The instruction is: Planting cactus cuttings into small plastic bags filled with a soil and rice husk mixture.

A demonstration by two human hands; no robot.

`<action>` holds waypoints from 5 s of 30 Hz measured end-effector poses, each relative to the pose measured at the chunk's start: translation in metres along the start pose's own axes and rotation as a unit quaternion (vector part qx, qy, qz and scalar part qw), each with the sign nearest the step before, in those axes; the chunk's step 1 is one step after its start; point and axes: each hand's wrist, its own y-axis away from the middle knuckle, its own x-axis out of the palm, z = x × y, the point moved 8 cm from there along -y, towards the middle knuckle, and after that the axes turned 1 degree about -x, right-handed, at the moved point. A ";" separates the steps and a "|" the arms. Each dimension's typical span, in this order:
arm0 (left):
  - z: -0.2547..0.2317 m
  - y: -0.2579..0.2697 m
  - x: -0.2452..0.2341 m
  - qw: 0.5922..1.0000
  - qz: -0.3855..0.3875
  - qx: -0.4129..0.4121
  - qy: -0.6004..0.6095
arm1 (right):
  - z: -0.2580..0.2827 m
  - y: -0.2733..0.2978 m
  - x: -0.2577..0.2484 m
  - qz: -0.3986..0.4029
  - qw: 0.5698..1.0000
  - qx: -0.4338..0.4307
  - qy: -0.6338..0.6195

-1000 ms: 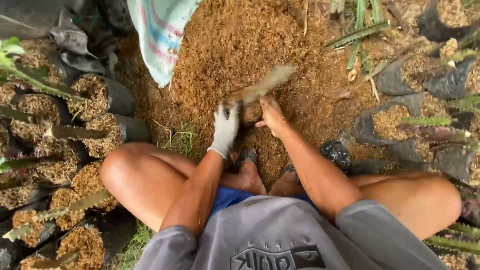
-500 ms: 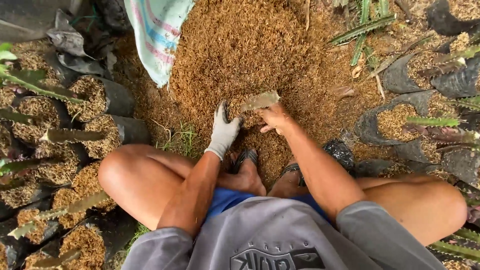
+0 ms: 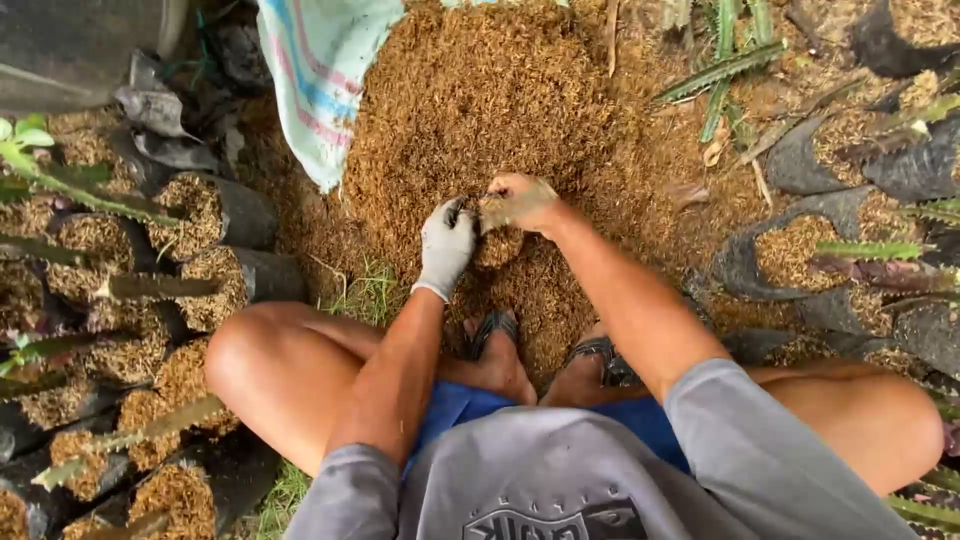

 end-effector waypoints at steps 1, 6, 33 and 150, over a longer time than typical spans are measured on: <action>0.002 0.000 0.000 1.000 0.006 0.003 0.000 | -0.012 -0.007 0.004 -0.005 1.000 0.003 -0.003; 0.018 0.008 -0.006 0.974 0.000 -0.162 0.161 | -0.033 0.047 0.019 -0.049 0.969 0.095 -0.223; -0.111 0.033 -0.015 0.616 0.155 -0.102 0.766 | 0.092 0.083 -0.031 -0.214 0.922 -0.214 -0.242; -0.029 -0.018 -0.029 0.992 0.127 0.006 0.010 | 0.045 0.003 -0.011 0.116 0.989 -0.006 0.095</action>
